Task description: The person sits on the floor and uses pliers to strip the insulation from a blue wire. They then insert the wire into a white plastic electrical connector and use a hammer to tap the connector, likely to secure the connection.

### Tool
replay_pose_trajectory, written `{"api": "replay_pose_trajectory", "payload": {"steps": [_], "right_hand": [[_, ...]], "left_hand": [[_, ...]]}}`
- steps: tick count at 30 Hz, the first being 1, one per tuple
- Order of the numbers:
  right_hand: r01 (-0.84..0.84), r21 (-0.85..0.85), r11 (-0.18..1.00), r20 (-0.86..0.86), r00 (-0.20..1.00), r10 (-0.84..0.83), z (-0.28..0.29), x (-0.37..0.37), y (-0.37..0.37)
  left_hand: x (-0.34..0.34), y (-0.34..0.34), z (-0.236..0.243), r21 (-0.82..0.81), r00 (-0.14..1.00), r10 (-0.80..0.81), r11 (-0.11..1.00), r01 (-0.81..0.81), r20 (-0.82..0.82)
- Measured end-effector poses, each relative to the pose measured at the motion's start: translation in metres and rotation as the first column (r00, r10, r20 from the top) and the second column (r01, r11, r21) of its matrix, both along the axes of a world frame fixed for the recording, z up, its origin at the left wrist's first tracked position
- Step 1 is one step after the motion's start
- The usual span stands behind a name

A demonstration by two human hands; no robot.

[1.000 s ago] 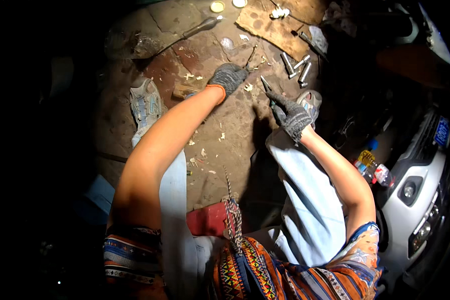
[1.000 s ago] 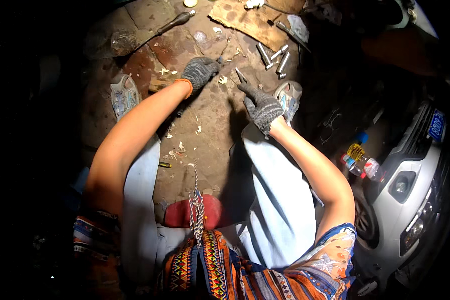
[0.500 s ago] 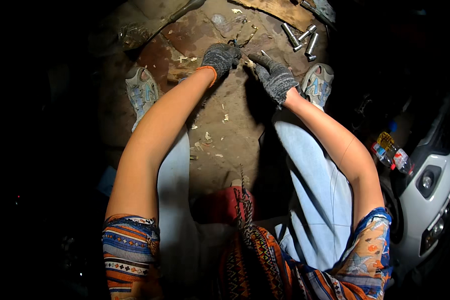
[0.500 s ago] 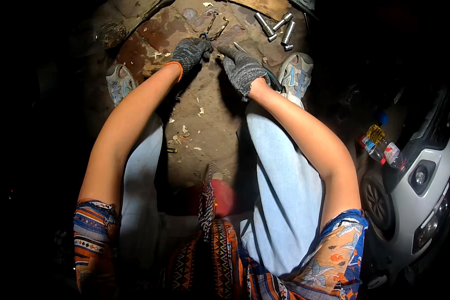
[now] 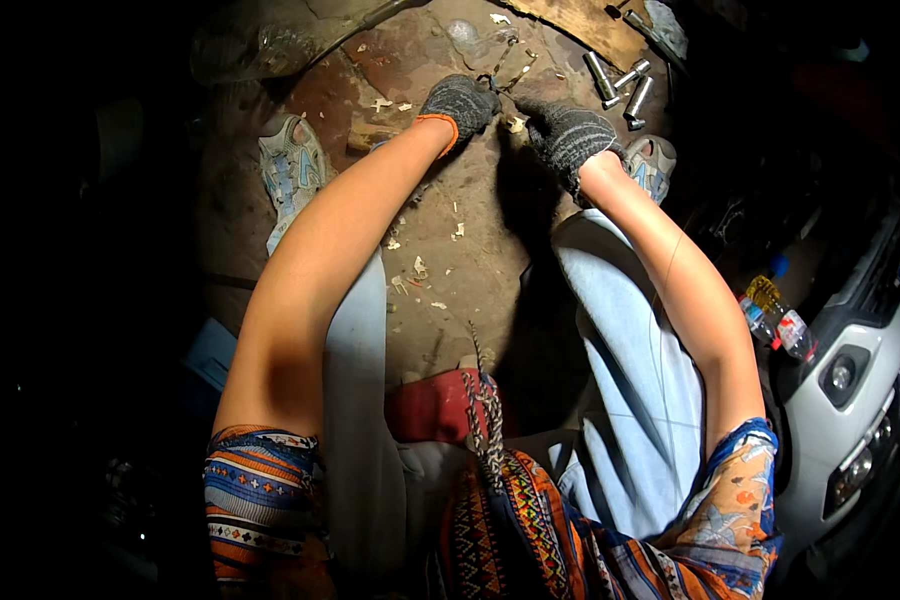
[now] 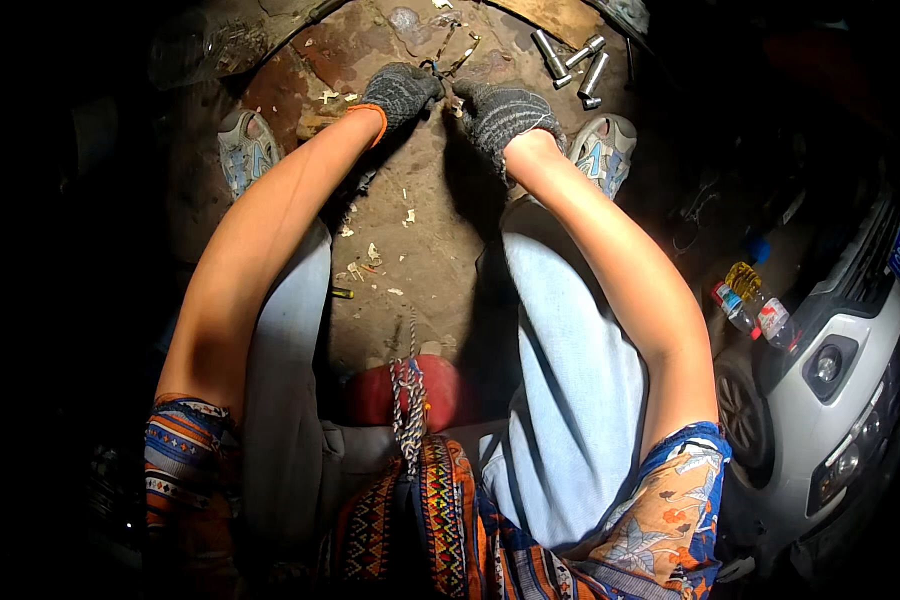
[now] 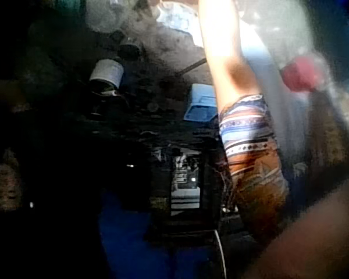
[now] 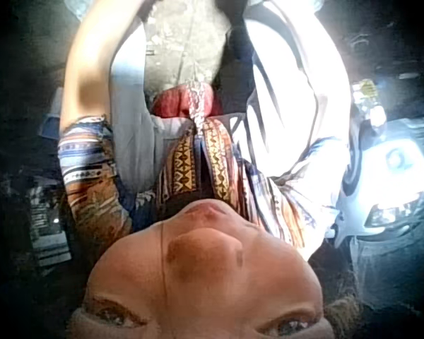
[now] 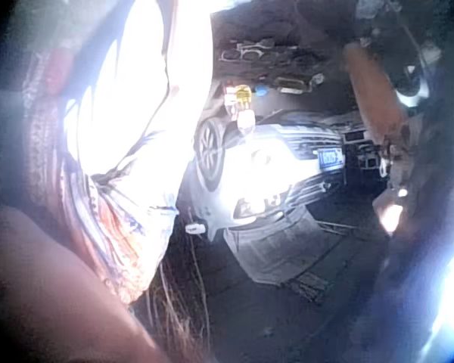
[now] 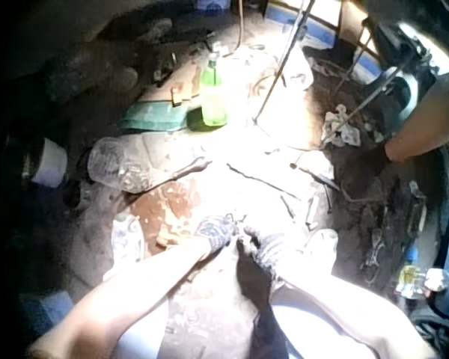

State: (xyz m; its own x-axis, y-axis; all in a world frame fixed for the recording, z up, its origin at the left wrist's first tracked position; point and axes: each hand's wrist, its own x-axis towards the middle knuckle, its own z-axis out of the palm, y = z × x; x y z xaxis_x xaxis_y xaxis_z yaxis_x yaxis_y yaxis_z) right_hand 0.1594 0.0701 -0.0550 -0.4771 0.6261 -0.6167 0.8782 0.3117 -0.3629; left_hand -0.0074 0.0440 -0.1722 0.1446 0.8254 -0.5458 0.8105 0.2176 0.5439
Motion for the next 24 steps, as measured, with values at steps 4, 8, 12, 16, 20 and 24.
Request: {"api": "replay_pose_trajectory", "payload": {"steps": [4, 8, 12, 16, 20, 24], "right_hand": [[-0.108, 0.028, 0.994, 0.037, 0.994, 0.107, 0.003, -0.004, 0.005], [-0.245, 0.108, 0.963, 0.118, 0.965, 0.232, -0.017, -0.01, -0.001], [-0.235, -0.024, 0.972, 0.15, 0.96, 0.236, 0.03, -0.044, 0.004], [-0.259, 0.067, 0.964, 0.248, 0.94, 0.235, 0.012, -0.058, -0.007], [-0.124, 0.098, 0.987, 0.276, 0.957, 0.093, -0.018, -0.047, -0.03], [-0.193, 0.074, 0.978, 0.265, 0.95, 0.167, -0.004, -0.037, -0.034]], "left_hand": [[0.003, 0.001, -0.009, -0.05, 0.996, 0.084, 0.995, -0.083, 0.03], [0.005, 0.001, 0.005, 0.034, 0.999, 0.046, 0.998, -0.046, -0.001], [0.004, -0.005, 0.002, 0.047, 0.991, 0.135, 0.99, -0.134, 0.001], [0.007, 0.003, -0.006, -0.022, 0.997, 0.074, 0.997, -0.075, -0.01], [0.014, 0.007, 0.0, -0.06, 0.994, 0.102, 0.993, -0.104, -0.041], [0.014, 0.002, 0.005, -0.051, 0.993, 0.086, 0.995, -0.091, -0.079]]}}
